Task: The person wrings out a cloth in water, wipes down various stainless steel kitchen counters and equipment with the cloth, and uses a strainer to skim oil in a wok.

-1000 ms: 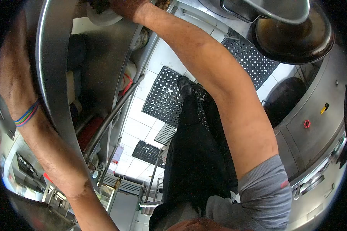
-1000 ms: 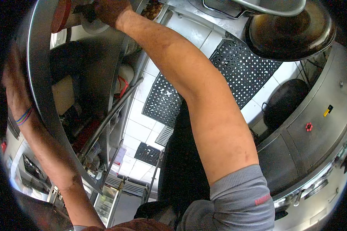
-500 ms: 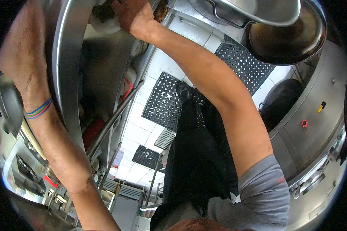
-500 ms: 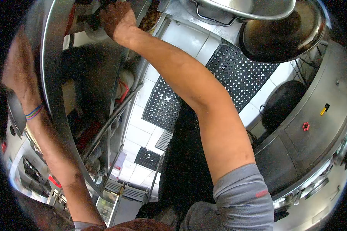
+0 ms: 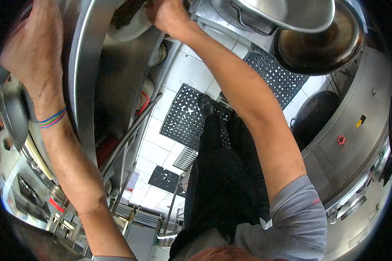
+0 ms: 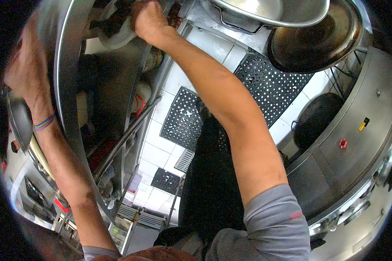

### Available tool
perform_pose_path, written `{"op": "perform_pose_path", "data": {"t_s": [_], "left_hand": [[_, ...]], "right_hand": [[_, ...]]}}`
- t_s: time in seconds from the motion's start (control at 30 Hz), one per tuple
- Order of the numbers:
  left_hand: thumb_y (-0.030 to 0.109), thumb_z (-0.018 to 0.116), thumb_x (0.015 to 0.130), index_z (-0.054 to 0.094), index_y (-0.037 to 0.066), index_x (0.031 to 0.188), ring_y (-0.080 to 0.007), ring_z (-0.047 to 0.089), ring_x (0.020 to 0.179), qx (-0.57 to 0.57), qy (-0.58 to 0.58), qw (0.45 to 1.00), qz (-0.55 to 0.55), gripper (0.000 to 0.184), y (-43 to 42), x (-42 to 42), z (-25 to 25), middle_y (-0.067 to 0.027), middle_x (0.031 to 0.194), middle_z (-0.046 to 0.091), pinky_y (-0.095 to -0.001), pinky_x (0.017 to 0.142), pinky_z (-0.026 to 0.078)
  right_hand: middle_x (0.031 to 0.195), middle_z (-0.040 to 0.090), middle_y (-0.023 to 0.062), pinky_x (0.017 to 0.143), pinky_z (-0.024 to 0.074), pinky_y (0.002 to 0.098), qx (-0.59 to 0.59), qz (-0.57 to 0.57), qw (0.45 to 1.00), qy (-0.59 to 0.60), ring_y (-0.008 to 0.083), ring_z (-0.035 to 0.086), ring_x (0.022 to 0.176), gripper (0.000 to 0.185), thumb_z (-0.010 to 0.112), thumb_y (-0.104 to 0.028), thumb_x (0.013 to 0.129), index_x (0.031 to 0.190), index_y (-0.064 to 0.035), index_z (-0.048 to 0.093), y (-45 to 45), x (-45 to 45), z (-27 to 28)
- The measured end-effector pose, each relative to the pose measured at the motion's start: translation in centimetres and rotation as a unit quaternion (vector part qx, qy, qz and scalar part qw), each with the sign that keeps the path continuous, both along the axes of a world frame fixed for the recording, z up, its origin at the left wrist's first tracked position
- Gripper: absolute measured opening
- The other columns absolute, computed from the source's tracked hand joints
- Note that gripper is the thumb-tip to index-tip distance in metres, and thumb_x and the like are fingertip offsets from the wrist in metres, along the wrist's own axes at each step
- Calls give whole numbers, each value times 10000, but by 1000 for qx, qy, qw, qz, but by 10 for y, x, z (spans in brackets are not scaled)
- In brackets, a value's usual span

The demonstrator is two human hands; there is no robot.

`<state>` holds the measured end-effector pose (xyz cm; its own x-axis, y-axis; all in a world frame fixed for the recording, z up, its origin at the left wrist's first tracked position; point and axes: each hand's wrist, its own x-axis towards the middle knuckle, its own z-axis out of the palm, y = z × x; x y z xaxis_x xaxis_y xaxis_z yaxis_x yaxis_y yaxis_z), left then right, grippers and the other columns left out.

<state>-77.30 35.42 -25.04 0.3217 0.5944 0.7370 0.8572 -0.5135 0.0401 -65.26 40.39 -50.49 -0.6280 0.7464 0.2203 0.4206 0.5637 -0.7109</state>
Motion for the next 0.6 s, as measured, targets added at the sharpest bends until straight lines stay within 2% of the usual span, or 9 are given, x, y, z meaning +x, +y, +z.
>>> {"op": "perform_pose_path", "data": {"t_s": [0.07,0.13,0.17,0.23,0.3,0.33,0.4,0.47,0.6], "left_hand": [[56,643,926,653,-9,984,-132,551,804,-9,93,988,124,87,-14,5,3,-110,988,582,-277,709,493],[41,681,926,725,41,1151,-111,688,955,-40,276,914,295,229,-36,6,16,-78,1097,738,-233,826,537],[63,695,923,752,38,1062,-83,687,875,-41,-40,977,204,152,-28,3,1,-64,1055,743,-218,768,540],[79,717,907,757,36,999,-91,663,824,-11,-21,969,247,109,-26,17,5,-52,998,736,-231,732,531],[155,758,869,762,91,949,-153,638,782,-24,-79,964,252,102,-23,15,1,-88,921,706,-270,672,512],[148,774,847,760,90,934,-165,620,780,10,-29,972,232,106,-19,17,2,-70,874,687,-282,649,498],[94,766,824,741,68,901,-243,639,861,-3,-36,966,256,85,-17,19,0,-97,900,679,-339,726,517],[85,748,819,729,36,902,-303,636,946,-22,2,957,289,98,-19,28,7,-137,972,680,-402,841,514],[101,734,827,734,14,908,-320,610,985,-20,10,945,325,119,-18,31,5,-165,1034,666,-433,860,495]], "right_hand": [[1123,694,217,979,457,421,-182,-46,980,60,368,642,1106,355,713,-133,698,1044,-51,707,3,24,10],[925,662,162,810,490,381,-208,-110,942,239,278,629,878,269,745,-198,792,966,-8,668,-16,59,1],[826,646,135,725,506,361,-215,-140,909,328,233,622,763,283,760,-231,839,927,14,648,-28,81,-7],[810,651,89,716,497,326,-400,-136,876,231,166,594,756,335,780,-286,825,883,8,631,-49,140,-28],[868,699,117,722,502,332,-430,-178,881,88,164,620,787,339,740,-298,868,944,23,663,-78,210,-42],[919,704,75,659,481,285,-435,-182,881,35,118,593,744,272,649,-223,949,1039,33,664,-95,247,-37],[909,708,77,663,492,267,-463,-235,852,57,127,628,782,168,613,-106,940,1039,22,659,-133,322,-55],[945,704,78,659,505,248,-536,-326,777,41,127,646,822,177,611,-22,908,1080,17,630,-160,396,-49],[1045,671,89,685,549,268,-474,-455,727,201,152,658,889,305,615,93,861,1145,2,547,-184,510,28]]}}
